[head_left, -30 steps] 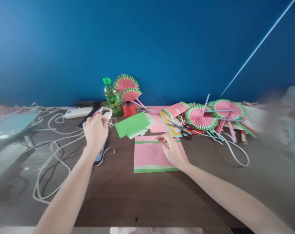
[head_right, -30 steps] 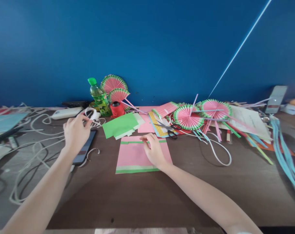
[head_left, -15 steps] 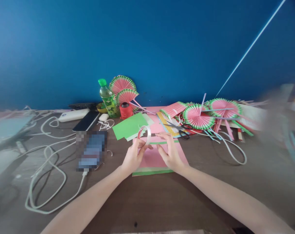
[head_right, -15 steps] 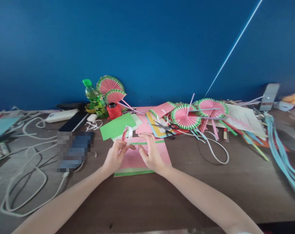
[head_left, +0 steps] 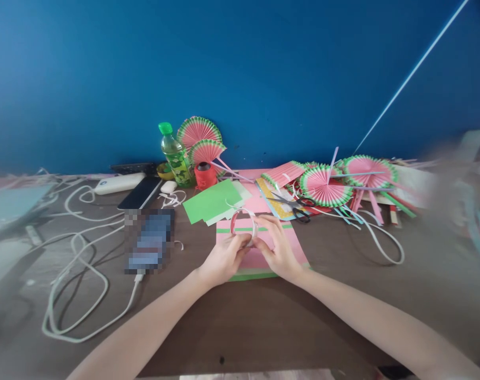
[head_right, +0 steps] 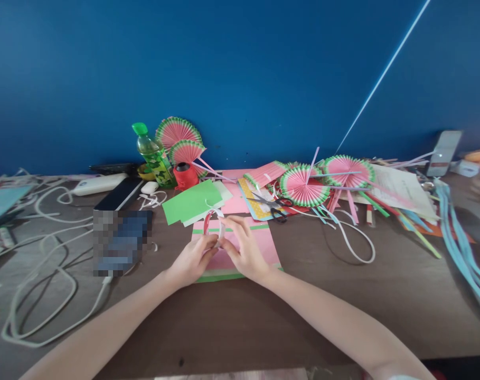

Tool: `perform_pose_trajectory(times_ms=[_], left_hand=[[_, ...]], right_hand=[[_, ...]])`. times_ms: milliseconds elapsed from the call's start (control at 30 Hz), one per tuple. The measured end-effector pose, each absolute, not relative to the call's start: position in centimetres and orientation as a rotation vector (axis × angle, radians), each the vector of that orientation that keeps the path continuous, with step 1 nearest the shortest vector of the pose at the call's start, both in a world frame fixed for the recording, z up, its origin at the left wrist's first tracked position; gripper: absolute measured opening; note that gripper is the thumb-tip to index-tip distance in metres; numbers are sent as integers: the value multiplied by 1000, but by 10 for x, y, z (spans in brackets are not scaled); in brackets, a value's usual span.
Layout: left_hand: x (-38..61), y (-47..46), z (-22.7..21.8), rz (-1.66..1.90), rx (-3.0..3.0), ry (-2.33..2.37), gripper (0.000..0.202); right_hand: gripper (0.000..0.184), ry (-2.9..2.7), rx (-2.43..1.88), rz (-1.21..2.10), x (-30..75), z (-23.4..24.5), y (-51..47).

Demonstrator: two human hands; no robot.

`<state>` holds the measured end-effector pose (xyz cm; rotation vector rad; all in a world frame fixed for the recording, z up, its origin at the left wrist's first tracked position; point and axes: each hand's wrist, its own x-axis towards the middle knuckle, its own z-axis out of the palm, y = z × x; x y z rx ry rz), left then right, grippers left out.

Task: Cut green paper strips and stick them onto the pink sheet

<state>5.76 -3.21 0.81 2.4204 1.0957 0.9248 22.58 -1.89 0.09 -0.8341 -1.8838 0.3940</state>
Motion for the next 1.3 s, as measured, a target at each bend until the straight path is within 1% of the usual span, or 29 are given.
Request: perform_pose_trajectory(times_ms=[100,300,467,533,733,900,1067,1100,1233,1300], left_hand=[[58,-33,9,882,2343,1118,15],[59,-36,15,924,2215,1099,16],[62,-39,22,943,2101,1095,17],[63,-39,23,940,2048,1130,18],[66,-37,21,978,1959,1131,16],[71,-34,30,1008,1824,1050,15],[79,-24,49,1073,1625,1009,26],[81,-23,53,1054,1610,1007,26],[88,-19,67,981,1577,979,12],[91,-18,70,988,1575,968,11]], right_hand=[[36,-1869,-862,377,227,3,-18],[29,-1825,-894,397,228,10,-14],[12,-1733,-886,468,228,22,-13],[9,-1700,-863,523,228,28,-13],[10,-1691,-855,659,229,40,-15],[9,-1726,-848,638,230,50,-15],[7,-1694,-796,627,234,59,-12],[8,-1685,-785,626,234,61,-12],[8,-1650,-781,622,238,63,-9],[8,-1637,-799,609,239,64,-8]])
